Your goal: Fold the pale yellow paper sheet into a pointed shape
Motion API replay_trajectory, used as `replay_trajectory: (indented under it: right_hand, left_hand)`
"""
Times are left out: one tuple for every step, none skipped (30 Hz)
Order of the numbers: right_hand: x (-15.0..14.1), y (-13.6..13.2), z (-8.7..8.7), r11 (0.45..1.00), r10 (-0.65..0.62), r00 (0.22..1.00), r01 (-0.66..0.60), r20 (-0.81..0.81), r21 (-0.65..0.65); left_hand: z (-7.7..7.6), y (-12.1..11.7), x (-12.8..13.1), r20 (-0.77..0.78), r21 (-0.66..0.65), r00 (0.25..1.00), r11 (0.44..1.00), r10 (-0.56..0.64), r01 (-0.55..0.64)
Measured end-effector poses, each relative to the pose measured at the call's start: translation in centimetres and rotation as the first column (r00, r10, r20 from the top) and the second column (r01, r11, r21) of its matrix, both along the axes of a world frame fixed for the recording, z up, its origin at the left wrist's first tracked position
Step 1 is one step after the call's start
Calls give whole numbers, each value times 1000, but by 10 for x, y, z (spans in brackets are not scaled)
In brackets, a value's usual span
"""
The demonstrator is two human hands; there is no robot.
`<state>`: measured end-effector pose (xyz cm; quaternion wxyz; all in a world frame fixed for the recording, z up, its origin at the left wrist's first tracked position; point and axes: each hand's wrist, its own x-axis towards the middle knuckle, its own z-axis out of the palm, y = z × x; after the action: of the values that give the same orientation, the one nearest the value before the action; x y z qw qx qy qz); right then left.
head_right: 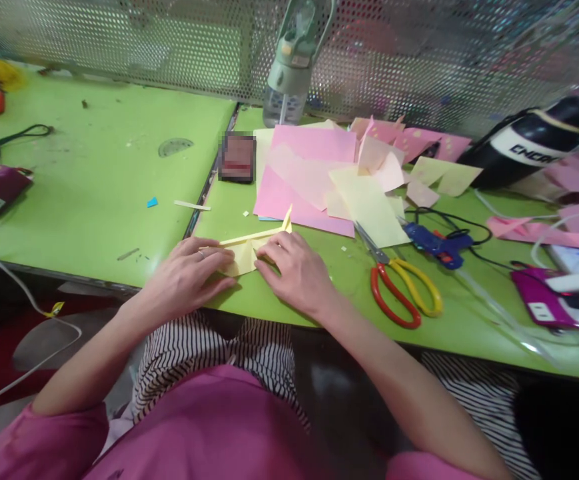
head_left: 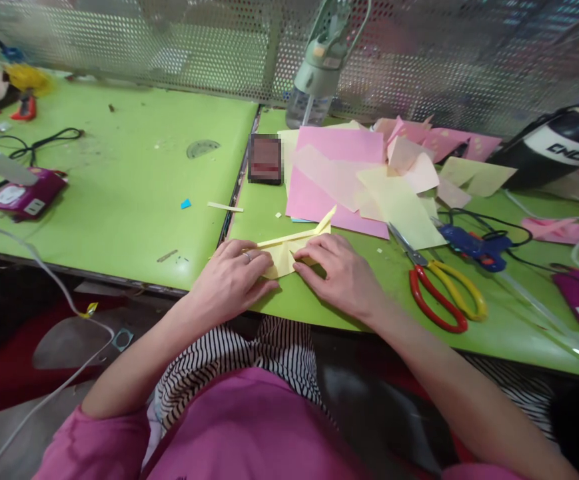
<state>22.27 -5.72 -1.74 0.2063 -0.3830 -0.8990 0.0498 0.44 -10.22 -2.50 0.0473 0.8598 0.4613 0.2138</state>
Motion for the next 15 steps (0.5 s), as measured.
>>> replay_trajectory:
  right_hand:
    - [1, 0, -1, 1000, -3, 1000, 3, -3, -4]
    - [3, 1, -3, 1000, -6, 1000, 6, -7, -7]
    - [4, 1, -4, 1000, -9, 1000, 9, -10, -8]
    - [5, 2, -6, 1000, -9, 1000, 9, -11, -8]
    - [5, 2, -7, 1000, -6, 1000, 6, -12, -5]
    - [6, 3, -8, 1000, 1, 1000, -1, -13, -1]
    - [7, 4, -9, 1000, 9, 1000, -8, -16, 3]
    - [8, 4, -9, 1000, 17, 1000, -17, -20, 4]
    - [8, 5, -9, 1000, 24, 999, -24, -24, 4]
    - [9, 5, -9, 1000, 30, 999, -30, -25, 1]
    - [10, 5, -9, 999, 35, 999, -35, -24, -2]
    - [11, 5, -8, 999, 44, 999, -44, -19, -3]
    - [11, 5, -7, 998, 57, 998, -57, -16, 3]
    - [12, 5, -6, 997, 74, 997, -74, -13, 15]
    - [13, 5, -5, 995, 92, 996, -92, -11, 29]
  left_hand:
    - [-1, -1, 4, -6, -3, 999, 999, 51, -52]
    - [-2, -2, 8, -16, 4, 995, 995, 102, -102]
    - [-2, -3, 13, -28, 14, 989, 989, 146, -146]
    - [-3, -3, 16, -37, 24, 983, 983, 182, -182]
    - [-3, -4, 20, -40, 26, 978, 978, 206, -205]
    - [-4, -4, 22, -36, 18, 975, 976, 217, -217]
    - [-4, -4, 24, -24, 2, 976, 976, 217, -217]
    - [-4, -4, 25, -8, -16, 978, 978, 208, -208]
    - [-5, -5, 26, 10, -35, 981, 981, 194, -193]
    - [-5, -5, 26, 27, -50, 983, 982, 182, -180]
    - [-6, -5, 26, 39, -61, 984, 983, 175, -173]
    - [-6, -6, 25, 48, -66, 983, 983, 176, -173]
    - [-7, -6, 25, 54, -67, 982, 982, 181, -177]
    - [-7, -6, 24, 57, -63, 980, 981, 188, -185]
    - [-7, -7, 23, 57, -54, 978, 979, 199, -196]
